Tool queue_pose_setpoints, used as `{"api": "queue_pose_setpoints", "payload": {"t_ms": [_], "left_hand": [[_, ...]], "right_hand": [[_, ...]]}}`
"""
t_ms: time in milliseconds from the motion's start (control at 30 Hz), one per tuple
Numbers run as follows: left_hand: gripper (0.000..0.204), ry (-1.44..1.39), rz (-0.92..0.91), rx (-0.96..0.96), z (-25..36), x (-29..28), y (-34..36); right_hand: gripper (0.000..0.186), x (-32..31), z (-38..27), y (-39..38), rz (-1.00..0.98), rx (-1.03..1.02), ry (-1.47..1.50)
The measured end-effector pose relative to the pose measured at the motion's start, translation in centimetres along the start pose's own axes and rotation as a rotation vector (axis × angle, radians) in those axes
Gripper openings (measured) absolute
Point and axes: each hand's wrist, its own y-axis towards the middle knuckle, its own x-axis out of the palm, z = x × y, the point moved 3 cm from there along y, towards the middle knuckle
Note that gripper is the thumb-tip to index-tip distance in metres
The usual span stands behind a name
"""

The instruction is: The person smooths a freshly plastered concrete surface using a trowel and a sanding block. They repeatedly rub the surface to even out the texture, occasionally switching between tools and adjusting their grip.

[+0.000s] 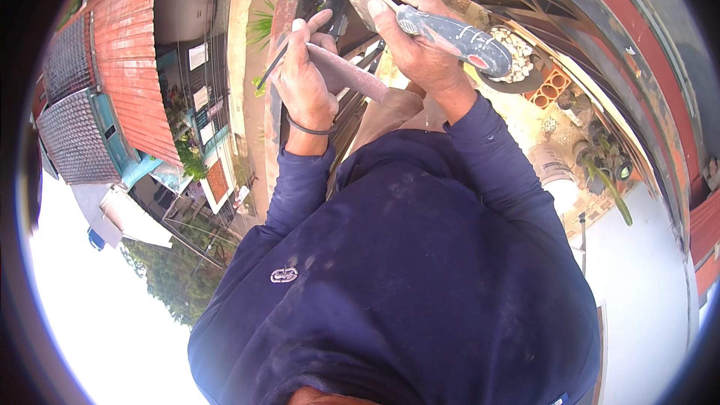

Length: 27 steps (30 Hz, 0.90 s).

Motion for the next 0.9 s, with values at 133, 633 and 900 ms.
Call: {"api": "queue_pose_setpoints", "payload": {"t_ms": [133, 633, 900], "left_hand": [[0.042, 0.356, -0.088, 0.121, 2.3, -0.7, 0.4], [0.023, 0.898, -0.108, 0.608, 6.8, -2.2, 3.6], [0.009, 0.904, 0.032, 0.886, 3.8, -2.8, 4.4]], "right_hand": [[0.021, 0.9, 0.8, -0.6, 0.004, 0.11, 0.036], [0.024, 1.6, 1.7, -3.6, 0.194, 0.457, 0.339], [0.02, 2.8, 2.2, -4.0, 0.184, 0.331, 0.209]]}}
